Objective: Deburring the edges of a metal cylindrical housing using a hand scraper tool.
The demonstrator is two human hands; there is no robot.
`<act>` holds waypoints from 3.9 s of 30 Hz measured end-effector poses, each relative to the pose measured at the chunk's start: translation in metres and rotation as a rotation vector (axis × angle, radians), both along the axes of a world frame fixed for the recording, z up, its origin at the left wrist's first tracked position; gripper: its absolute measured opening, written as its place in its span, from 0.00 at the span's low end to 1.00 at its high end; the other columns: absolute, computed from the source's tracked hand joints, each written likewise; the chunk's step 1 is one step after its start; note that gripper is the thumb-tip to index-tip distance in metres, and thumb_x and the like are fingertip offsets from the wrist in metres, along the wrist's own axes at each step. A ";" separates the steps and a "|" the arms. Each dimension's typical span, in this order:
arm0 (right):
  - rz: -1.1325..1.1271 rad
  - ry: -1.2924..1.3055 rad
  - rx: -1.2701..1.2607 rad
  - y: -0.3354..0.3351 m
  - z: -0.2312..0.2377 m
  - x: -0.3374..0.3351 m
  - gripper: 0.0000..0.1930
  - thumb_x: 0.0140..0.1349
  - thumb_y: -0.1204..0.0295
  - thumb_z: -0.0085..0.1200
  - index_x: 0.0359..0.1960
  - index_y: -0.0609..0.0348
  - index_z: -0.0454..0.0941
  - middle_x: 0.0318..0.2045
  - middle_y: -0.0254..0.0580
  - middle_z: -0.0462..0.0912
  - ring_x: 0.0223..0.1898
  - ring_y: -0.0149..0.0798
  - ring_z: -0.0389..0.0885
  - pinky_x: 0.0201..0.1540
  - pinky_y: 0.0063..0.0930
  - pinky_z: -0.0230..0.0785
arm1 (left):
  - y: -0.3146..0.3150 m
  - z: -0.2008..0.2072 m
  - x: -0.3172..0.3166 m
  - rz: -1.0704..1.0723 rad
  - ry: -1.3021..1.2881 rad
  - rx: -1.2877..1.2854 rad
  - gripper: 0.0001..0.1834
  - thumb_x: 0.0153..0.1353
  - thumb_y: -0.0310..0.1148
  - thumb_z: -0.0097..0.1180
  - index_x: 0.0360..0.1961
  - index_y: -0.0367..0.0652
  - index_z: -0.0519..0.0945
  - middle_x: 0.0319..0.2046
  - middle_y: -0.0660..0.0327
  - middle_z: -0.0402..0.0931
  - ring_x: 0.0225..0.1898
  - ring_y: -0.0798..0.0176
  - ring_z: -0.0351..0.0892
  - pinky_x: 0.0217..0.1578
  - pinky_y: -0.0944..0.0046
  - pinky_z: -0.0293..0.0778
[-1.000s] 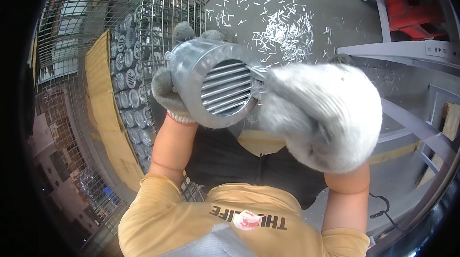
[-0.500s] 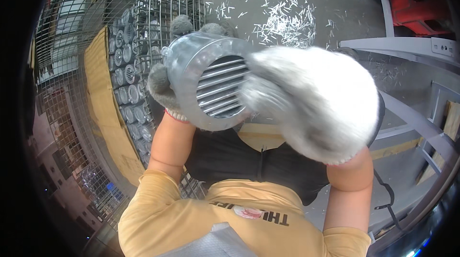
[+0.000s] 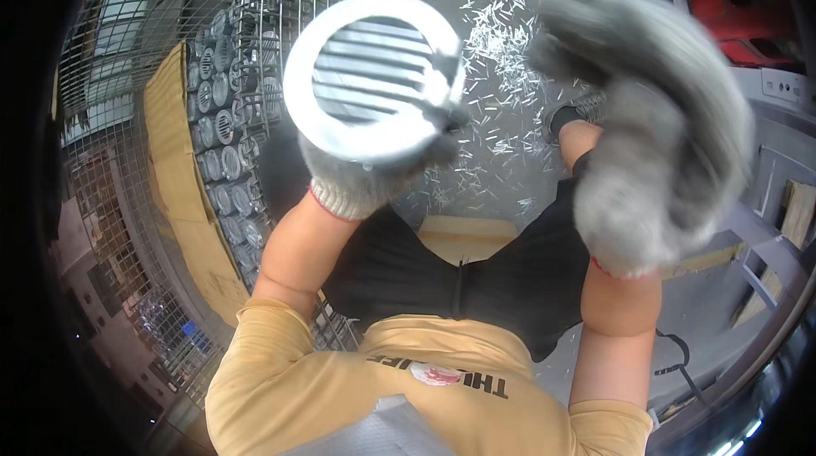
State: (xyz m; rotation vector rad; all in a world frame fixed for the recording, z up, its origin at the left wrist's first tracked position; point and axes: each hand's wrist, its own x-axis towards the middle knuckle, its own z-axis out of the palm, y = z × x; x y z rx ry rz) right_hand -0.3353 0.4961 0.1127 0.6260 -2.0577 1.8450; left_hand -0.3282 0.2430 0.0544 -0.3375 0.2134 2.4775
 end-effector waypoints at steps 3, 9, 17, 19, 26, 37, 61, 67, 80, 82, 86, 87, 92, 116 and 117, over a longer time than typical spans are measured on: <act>-0.165 -0.159 0.181 -0.019 -0.005 -0.002 0.32 0.62 0.65 0.59 0.65 0.71 0.67 0.57 0.59 0.77 0.55 0.42 0.80 0.57 0.35 0.75 | 0.007 -0.006 0.010 -0.092 -0.093 0.079 0.42 0.69 0.65 0.38 0.75 0.47 0.59 0.70 0.53 0.64 0.69 0.44 0.66 0.69 0.42 0.65; 0.165 0.074 0.306 -0.033 -0.046 -0.026 0.27 0.51 0.65 0.75 0.50 0.64 0.81 0.30 0.41 0.86 0.30 0.33 0.85 0.34 0.25 0.78 | 0.013 -0.026 -0.019 -0.031 -0.017 -0.263 0.30 0.74 0.51 0.44 0.68 0.42 0.70 0.58 0.57 0.80 0.56 0.54 0.82 0.54 0.52 0.80; 0.162 -0.062 -0.575 -0.025 -0.019 -0.031 0.44 0.41 0.70 0.81 0.60 0.72 0.70 0.50 0.56 0.81 0.45 0.47 0.87 0.47 0.35 0.87 | -0.006 -0.023 -0.040 0.443 0.527 -1.080 0.41 0.74 0.62 0.37 0.73 0.39 0.61 0.74 0.47 0.57 0.74 0.43 0.56 0.72 0.45 0.51; -0.440 -0.105 -0.063 -0.072 0.022 -0.003 0.23 0.61 0.74 0.65 0.56 0.67 0.74 0.42 0.51 0.86 0.38 0.39 0.89 0.39 0.31 0.86 | -0.011 -0.038 -0.030 0.409 0.457 -0.909 0.38 0.72 0.58 0.42 0.72 0.40 0.62 0.71 0.49 0.60 0.72 0.45 0.59 0.71 0.46 0.55; 0.046 -0.504 -0.598 -0.048 0.006 -0.002 0.30 0.64 0.76 0.62 0.65 0.68 0.61 0.43 0.54 0.85 0.42 0.43 0.88 0.49 0.38 0.85 | -0.010 -0.063 0.000 0.273 0.208 -0.276 0.32 0.66 0.44 0.57 0.69 0.43 0.68 0.62 0.56 0.72 0.65 0.53 0.69 0.65 0.51 0.67; -0.114 -0.419 -0.396 -0.016 0.016 0.003 0.26 0.78 0.54 0.39 0.59 0.68 0.73 0.30 0.49 0.84 0.24 0.43 0.82 0.31 0.36 0.79 | -0.033 0.011 -0.005 0.304 0.223 -0.322 0.50 0.54 0.73 0.49 0.69 0.47 0.66 0.52 0.54 0.76 0.49 0.54 0.76 0.44 0.54 0.76; -0.171 -0.746 -0.586 -0.002 -0.003 0.062 0.13 0.68 0.65 0.60 0.48 0.59 0.78 0.46 0.33 0.82 0.46 0.33 0.82 0.57 0.28 0.75 | -0.021 0.004 -0.006 0.216 0.498 -0.379 0.49 0.40 0.54 0.74 0.61 0.43 0.68 0.56 0.47 0.70 0.60 0.46 0.73 0.64 0.44 0.75; -0.116 -0.649 -0.435 0.020 -0.002 0.071 0.11 0.68 0.65 0.59 0.46 0.57 0.79 0.44 0.33 0.82 0.44 0.34 0.82 0.54 0.29 0.75 | -0.026 -0.005 -0.009 0.221 0.507 -0.339 0.49 0.39 0.53 0.75 0.61 0.41 0.68 0.57 0.46 0.70 0.60 0.45 0.74 0.61 0.46 0.78; 0.027 -0.388 -0.064 0.001 0.016 0.034 0.08 0.67 0.66 0.57 0.41 0.54 0.82 0.37 0.34 0.84 0.38 0.38 0.82 0.46 0.32 0.74 | -0.033 -0.025 0.007 0.334 0.451 -0.387 0.59 0.35 0.61 0.82 0.63 0.41 0.66 0.60 0.41 0.68 0.63 0.43 0.72 0.60 0.44 0.79; 0.038 -0.348 0.007 0.001 -0.002 0.009 0.07 0.67 0.66 0.56 0.40 0.54 0.82 0.36 0.34 0.84 0.37 0.39 0.82 0.45 0.32 0.74 | -0.026 -0.026 0.000 0.297 0.563 -0.307 0.59 0.35 0.61 0.82 0.63 0.41 0.66 0.60 0.41 0.68 0.63 0.43 0.72 0.60 0.44 0.79; 0.093 -0.267 0.114 0.016 0.014 0.046 0.07 0.67 0.66 0.55 0.38 0.53 0.83 0.34 0.34 0.84 0.35 0.40 0.82 0.43 0.33 0.74 | -0.026 -0.020 -0.004 0.259 0.564 -0.285 0.58 0.36 0.61 0.81 0.63 0.40 0.66 0.60 0.42 0.68 0.63 0.44 0.72 0.60 0.45 0.79; 0.095 -0.248 0.153 0.011 0.007 0.035 0.07 0.67 0.66 0.55 0.38 0.52 0.84 0.34 0.34 0.84 0.35 0.41 0.82 0.42 0.34 0.74 | -0.022 -0.020 -0.008 0.220 0.593 -0.243 0.57 0.37 0.60 0.81 0.62 0.40 0.67 0.60 0.42 0.68 0.62 0.44 0.73 0.60 0.45 0.79; 0.313 -0.456 -0.645 0.010 0.006 0.011 0.18 0.77 0.54 0.41 0.40 0.54 0.77 0.39 0.42 0.82 0.35 0.37 0.81 0.41 0.31 0.76 | -0.017 -0.008 0.004 0.330 0.458 -0.195 0.55 0.39 0.59 0.80 0.63 0.41 0.67 0.60 0.42 0.68 0.61 0.44 0.74 0.60 0.45 0.79; 0.033 -0.493 -0.477 -0.006 0.012 0.014 0.17 0.77 0.56 0.42 0.38 0.55 0.74 0.26 0.35 0.76 0.22 0.35 0.71 0.27 0.32 0.69 | -0.020 -0.013 -0.011 0.278 0.608 -0.355 0.51 0.43 0.59 0.72 0.62 0.39 0.66 0.57 0.45 0.70 0.61 0.44 0.74 0.62 0.46 0.77; 0.033 -0.492 -0.485 -0.004 0.009 0.013 0.17 0.78 0.56 0.42 0.37 0.55 0.74 0.25 0.35 0.76 0.20 0.35 0.71 0.25 0.32 0.69 | -0.018 -0.010 -0.010 0.277 0.588 -0.380 0.51 0.43 0.59 0.71 0.62 0.39 0.66 0.57 0.45 0.71 0.61 0.44 0.74 0.62 0.45 0.77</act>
